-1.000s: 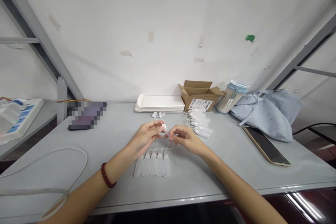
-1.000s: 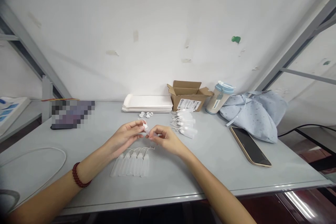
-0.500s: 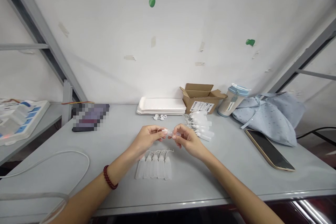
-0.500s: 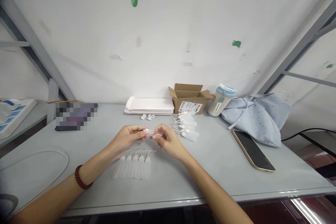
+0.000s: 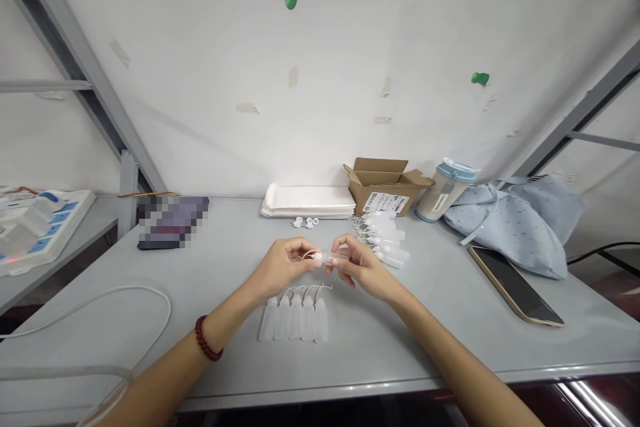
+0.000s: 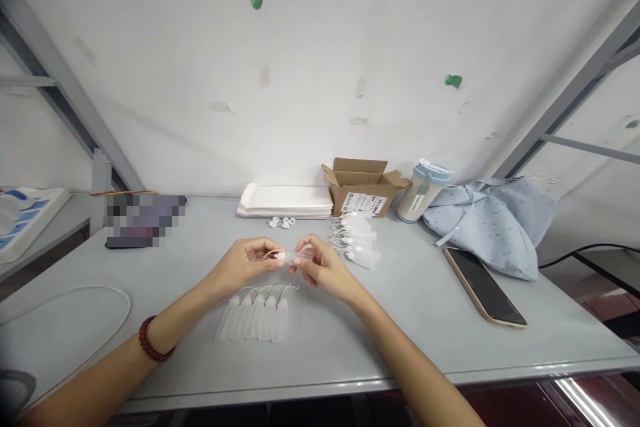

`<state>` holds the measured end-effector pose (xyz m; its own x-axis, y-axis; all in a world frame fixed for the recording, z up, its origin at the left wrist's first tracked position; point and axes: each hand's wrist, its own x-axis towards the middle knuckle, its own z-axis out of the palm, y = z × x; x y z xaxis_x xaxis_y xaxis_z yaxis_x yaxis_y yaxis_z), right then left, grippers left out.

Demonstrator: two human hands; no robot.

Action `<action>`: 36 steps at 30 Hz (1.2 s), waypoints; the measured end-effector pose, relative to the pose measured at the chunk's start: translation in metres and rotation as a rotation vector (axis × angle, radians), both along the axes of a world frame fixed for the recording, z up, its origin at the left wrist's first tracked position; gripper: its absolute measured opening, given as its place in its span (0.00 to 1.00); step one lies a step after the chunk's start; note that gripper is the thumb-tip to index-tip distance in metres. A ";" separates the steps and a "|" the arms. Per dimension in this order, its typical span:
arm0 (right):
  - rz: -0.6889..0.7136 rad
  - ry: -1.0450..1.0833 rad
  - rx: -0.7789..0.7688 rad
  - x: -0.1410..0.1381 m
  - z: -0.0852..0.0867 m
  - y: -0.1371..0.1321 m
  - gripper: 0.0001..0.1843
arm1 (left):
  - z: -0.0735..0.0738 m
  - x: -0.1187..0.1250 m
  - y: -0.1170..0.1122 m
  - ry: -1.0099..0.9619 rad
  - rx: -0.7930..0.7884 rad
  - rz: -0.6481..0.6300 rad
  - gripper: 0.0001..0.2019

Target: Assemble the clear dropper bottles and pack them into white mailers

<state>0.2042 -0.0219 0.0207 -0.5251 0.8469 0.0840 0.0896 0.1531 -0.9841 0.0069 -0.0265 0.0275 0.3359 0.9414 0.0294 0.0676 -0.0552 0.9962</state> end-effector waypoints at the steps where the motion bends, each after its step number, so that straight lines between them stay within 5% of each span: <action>1: 0.007 0.020 -0.011 0.000 0.001 0.000 0.13 | 0.001 0.000 0.000 -0.008 0.019 0.001 0.09; 11: -0.022 -0.011 0.025 -0.003 0.002 0.000 0.13 | 0.001 -0.001 0.001 -0.002 -0.193 -0.026 0.18; 18: -0.032 -0.031 0.037 -0.001 0.004 0.000 0.13 | 0.000 0.001 0.001 -0.011 -0.006 -0.033 0.12; 25: -0.059 -0.059 0.096 -0.001 0.004 -0.001 0.13 | 0.001 0.003 0.000 0.027 -0.153 -0.014 0.19; 31: -0.061 -0.083 0.097 -0.002 0.002 0.000 0.13 | 0.001 0.000 -0.001 0.064 -0.011 -0.063 0.12; 36: -0.074 -0.064 0.084 -0.002 0.004 0.000 0.14 | -0.002 0.002 0.001 0.092 -0.023 -0.048 0.16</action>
<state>0.2025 -0.0218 0.0247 -0.4679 0.8750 0.1242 0.1659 0.2250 -0.9601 0.0094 -0.0255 0.0258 0.3805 0.9244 -0.0251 0.1567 -0.0377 0.9869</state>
